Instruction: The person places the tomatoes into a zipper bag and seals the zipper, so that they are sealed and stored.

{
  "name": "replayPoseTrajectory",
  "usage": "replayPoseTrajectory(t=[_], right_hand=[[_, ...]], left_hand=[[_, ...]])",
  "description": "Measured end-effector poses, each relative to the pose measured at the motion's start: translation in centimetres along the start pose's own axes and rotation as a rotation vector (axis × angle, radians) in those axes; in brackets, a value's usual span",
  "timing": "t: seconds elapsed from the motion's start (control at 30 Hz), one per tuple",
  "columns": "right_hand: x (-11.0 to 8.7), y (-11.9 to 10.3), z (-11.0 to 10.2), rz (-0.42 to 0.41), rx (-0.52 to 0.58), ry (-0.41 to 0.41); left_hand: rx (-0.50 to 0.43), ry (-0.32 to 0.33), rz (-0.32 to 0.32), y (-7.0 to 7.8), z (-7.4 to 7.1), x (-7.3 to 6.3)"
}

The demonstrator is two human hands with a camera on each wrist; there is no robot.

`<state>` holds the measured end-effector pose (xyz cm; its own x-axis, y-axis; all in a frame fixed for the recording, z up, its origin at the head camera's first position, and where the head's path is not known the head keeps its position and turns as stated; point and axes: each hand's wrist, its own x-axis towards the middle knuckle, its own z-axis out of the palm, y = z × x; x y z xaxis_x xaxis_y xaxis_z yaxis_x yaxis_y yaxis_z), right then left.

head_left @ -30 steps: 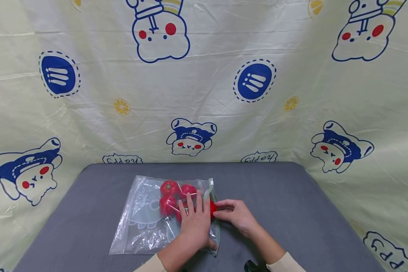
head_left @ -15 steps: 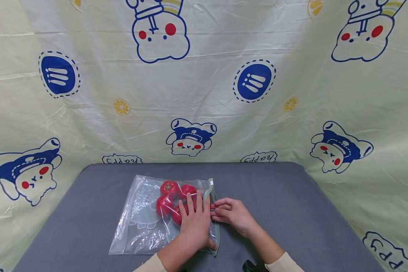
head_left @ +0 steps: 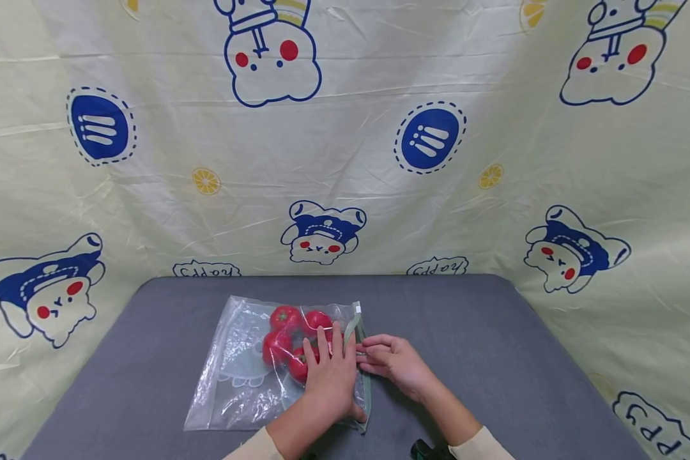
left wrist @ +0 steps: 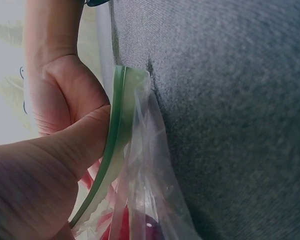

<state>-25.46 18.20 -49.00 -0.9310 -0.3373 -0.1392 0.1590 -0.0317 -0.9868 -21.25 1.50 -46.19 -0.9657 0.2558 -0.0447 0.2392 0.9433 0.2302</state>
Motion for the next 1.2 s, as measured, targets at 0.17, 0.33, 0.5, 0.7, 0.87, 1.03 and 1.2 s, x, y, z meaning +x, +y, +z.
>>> replayPoseTrajectory(t=[0.17,0.33,0.5,0.7,0.87,1.03,1.2], right_hand=[[-0.1,0.0,-0.1,-0.006,-0.019,0.038],[-0.3,-0.1,-0.2,-0.025,-0.025,0.052],[-0.8,-0.2,-0.2,-0.026,-0.048,0.142],[-2.1,-0.2,-0.2,-0.004,-0.093,0.205],[-3.4,-0.1,0.2,0.035,-0.151,0.22],[-4.5,0.0,0.6,0.069,-0.155,0.206],[-5.7,0.2,0.9,0.089,-0.111,0.149]], left_hand=[[0.007,-0.008,0.001,0.0,0.0,0.1],[0.012,-0.008,0.006,0.0,0.0,0.2],[0.016,-0.013,0.007,-0.1,0.0,0.3],[0.008,-0.034,-0.006,-0.2,-0.2,0.5],[0.014,-0.051,-0.016,-0.2,-0.3,0.7],[0.009,-0.065,-0.025,-0.2,-0.7,0.8],[-0.002,-0.07,-0.024,-0.3,-0.9,0.8]])
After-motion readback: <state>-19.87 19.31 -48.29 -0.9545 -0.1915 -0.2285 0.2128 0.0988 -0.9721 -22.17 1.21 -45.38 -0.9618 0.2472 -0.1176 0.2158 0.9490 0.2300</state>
